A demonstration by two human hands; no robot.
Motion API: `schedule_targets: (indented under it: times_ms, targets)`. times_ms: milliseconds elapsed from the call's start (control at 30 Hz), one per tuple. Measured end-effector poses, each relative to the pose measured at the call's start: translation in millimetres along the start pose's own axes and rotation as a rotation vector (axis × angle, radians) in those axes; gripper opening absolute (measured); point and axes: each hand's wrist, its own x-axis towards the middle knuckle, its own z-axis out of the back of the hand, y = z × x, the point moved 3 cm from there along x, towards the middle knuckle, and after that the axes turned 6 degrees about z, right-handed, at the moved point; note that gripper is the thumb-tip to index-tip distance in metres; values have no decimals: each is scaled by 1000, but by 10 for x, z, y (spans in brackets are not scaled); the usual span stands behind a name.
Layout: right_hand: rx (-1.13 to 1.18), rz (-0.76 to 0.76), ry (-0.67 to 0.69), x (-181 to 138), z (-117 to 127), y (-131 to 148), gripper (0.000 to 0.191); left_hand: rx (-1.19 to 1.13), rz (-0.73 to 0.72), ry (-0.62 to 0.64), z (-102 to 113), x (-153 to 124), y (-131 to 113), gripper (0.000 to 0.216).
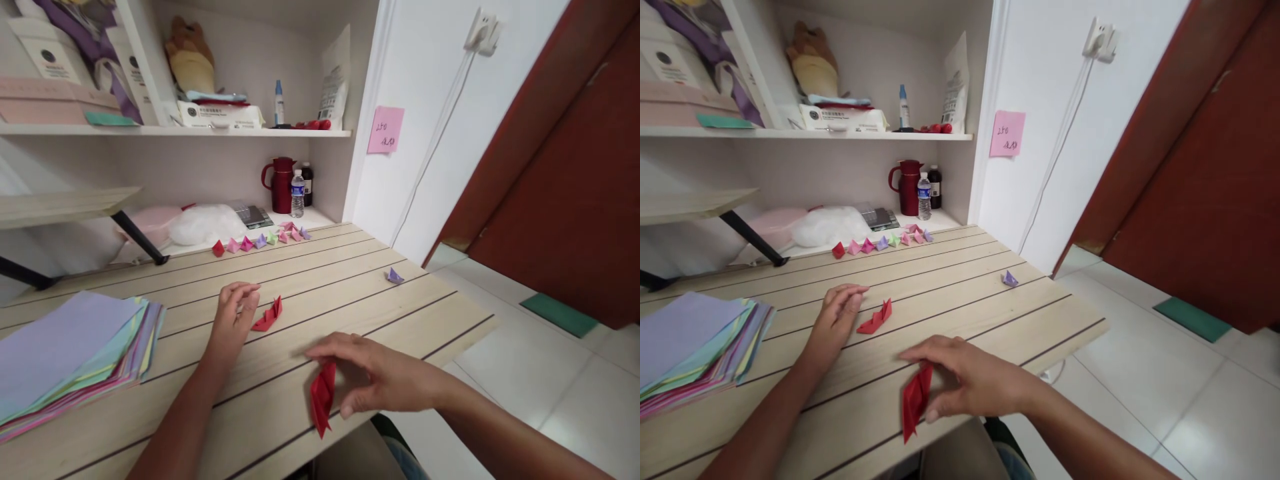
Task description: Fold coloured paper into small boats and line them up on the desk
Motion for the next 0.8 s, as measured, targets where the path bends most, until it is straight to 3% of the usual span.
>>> schedule_targets:
  times_ms: [233,400,533,633,800]
  targets:
    - [-125,-65,-87,287,-106,-161,28,216,-135,131,-115,-81,-70,42]
    - [-5,-194,-139,590,145,-385,23,355,-184,156,-172,-85,-57,54]
    - [137,-224,-104,867,354,-522,17,484,-210,228,-184,-71,-51,33]
    - [270,-245,-89,1069,365,-625,16,637,-150,181,-43,-25,8,19]
    - [375,-265,-212,1289,187,-809,20,924,90,-50,486,41,252,26]
